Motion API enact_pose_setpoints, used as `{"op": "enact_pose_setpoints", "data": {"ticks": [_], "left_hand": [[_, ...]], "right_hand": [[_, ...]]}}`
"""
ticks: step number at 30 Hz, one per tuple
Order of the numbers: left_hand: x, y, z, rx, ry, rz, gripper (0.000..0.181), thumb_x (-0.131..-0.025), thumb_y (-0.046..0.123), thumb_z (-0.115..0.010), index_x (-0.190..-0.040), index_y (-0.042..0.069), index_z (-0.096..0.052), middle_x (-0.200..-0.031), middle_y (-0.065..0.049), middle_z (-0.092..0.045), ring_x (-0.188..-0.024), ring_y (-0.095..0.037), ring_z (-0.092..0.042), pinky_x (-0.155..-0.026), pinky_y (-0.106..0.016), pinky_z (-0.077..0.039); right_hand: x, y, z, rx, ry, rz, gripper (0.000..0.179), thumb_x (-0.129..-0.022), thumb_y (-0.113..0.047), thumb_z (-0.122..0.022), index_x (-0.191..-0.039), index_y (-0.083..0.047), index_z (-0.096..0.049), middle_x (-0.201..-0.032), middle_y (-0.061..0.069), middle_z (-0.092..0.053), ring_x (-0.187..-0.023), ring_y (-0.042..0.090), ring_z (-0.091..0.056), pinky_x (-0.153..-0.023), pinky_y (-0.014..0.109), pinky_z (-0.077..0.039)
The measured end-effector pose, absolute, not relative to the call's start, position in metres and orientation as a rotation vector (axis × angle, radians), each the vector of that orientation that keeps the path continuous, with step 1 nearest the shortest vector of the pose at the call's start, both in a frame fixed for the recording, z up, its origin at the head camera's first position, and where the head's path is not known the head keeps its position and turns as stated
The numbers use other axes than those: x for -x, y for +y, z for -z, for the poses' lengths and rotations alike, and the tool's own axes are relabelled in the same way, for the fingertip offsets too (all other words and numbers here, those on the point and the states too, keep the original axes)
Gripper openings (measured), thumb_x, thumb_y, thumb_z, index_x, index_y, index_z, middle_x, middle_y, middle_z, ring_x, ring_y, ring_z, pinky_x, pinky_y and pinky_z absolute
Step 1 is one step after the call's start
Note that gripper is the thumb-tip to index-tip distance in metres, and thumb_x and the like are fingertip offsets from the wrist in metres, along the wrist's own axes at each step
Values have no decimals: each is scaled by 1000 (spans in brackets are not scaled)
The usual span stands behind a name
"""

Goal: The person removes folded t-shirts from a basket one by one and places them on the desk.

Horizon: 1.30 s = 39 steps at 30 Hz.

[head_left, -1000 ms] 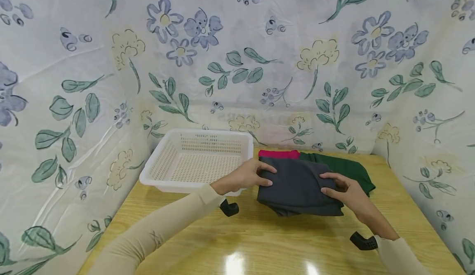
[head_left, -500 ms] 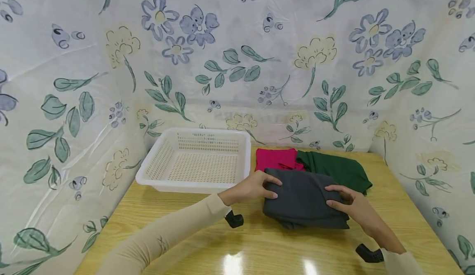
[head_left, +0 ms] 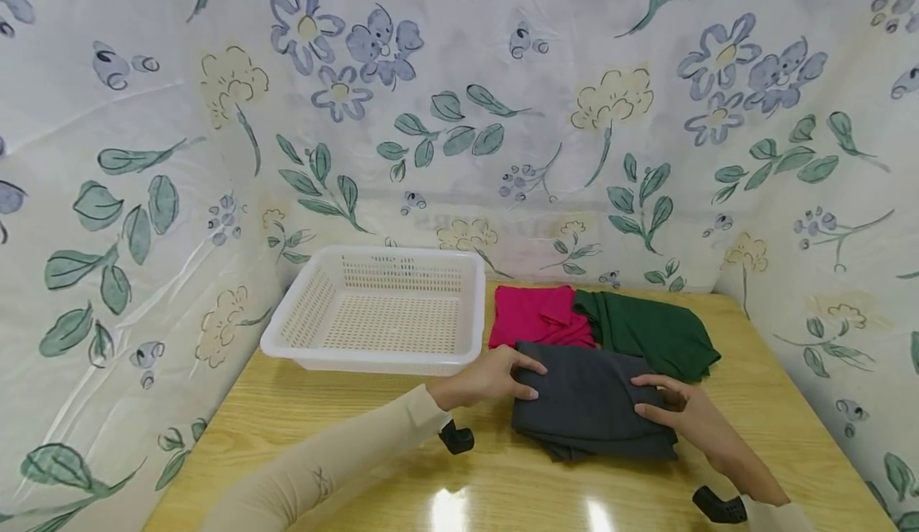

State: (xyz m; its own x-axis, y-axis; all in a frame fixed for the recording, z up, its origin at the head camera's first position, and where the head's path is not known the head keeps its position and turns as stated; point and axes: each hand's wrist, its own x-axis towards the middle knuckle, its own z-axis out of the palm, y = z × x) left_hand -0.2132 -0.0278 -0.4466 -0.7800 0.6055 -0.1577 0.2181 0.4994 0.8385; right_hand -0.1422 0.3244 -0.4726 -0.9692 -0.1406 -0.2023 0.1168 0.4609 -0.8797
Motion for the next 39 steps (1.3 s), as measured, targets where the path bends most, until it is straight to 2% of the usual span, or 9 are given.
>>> {"op": "enact_pose_setpoints", "data": {"ticks": [5, 13, 18, 20, 26, 31, 34, 36, 39], "left_hand": [[213, -28, 454, -677, 2317, -1198, 36, -90, 11, -82, -125, 18, -76, -141, -8, -61, -133, -23, -52, -91, -29, -50], [215, -24, 463, -685, 2353, -1150, 36, -89, 11, -82, -123, 17, -77, -139, -9, -63, -114, -15, -54, -77, -27, -44], [212, -22, 465, -679, 2364, -1129, 35, -88, 11, -83, -122, 16, -77, -136, -9, -64, -121, -18, -56, -79, -26, -48], [210, -21, 466, -677, 2375, -1115, 35, -88, 11, -83, -122, 16, -78, -135, -9, -65, -125, -20, -56, -82, -25, -50], [210, -20, 467, -744, 2428, -1079, 34, -88, 12, -83, -122, 15, -78, -131, -7, -68, -118, -15, -59, -80, -23, -49], [210, -19, 468, -822, 2466, -1005, 33, -89, 15, -83, -122, 15, -76, -129, -2, -69, -119, -13, -58, -91, -26, -49], [209, -19, 467, -905, 2515, -900, 32, -91, 17, -81, -122, 14, -74, -126, 0, -69, -120, -14, -59, -96, -27, -49], [208, -19, 463, -983, 2555, -806, 30, -93, 18, -79, -122, 12, -73, -124, -1, -70, -116, -14, -61, -94, -27, -49], [208, -20, 452, -1064, 2585, -709, 24, -96, 17, -76, -118, 8, -74, -110, -1, -73, -95, -10, -65, -81, -23, -51]], "right_hand": [[142, 325, 476, -1, 2470, 1497, 56, -93, -34, -79, -142, -14, -62, -154, 22, -45, -137, 44, -44, -103, 55, -44], [140, 330, 480, -49, 2461, 1464, 59, -91, -37, -80, -142, -15, -62, -152, 21, -47, -132, 39, -51, -100, 53, -46], [138, 332, 483, -68, 2418, 1492, 58, -91, -33, -80, -143, -12, -62, -153, 22, -46, -125, 34, -58, -96, 46, -51], [137, 333, 484, -76, 2409, 1496, 59, -91, -33, -81, -142, -12, -62, -153, 23, -46, -125, 35, -58, -95, 46, -52], [137, 335, 485, -83, 2426, 1478, 59, -90, -34, -81, -142, -13, -62, -152, 27, -46, -129, 39, -56, -98, 51, -51], [136, 336, 485, -72, 2443, 1442, 59, -91, -36, -80, -142, -13, -62, -155, 27, -42, -132, 43, -52, -99, 55, -50], [136, 339, 482, -46, 2456, 1410, 58, -93, -36, -78, -143, -13, -61, -154, 26, -42, -129, 43, -53, -95, 51, -52], [136, 341, 477, -33, 2456, 1418, 57, -95, -34, -76, -144, -11, -60, -151, 26, -44, -124, 41, -57, -90, 47, -55], [137, 346, 466, 4, 2485, 1435, 56, -98, -33, -72, -145, -7, -57, -144, 24, -50, -112, 32, -62, -82, 40, -57]]}}
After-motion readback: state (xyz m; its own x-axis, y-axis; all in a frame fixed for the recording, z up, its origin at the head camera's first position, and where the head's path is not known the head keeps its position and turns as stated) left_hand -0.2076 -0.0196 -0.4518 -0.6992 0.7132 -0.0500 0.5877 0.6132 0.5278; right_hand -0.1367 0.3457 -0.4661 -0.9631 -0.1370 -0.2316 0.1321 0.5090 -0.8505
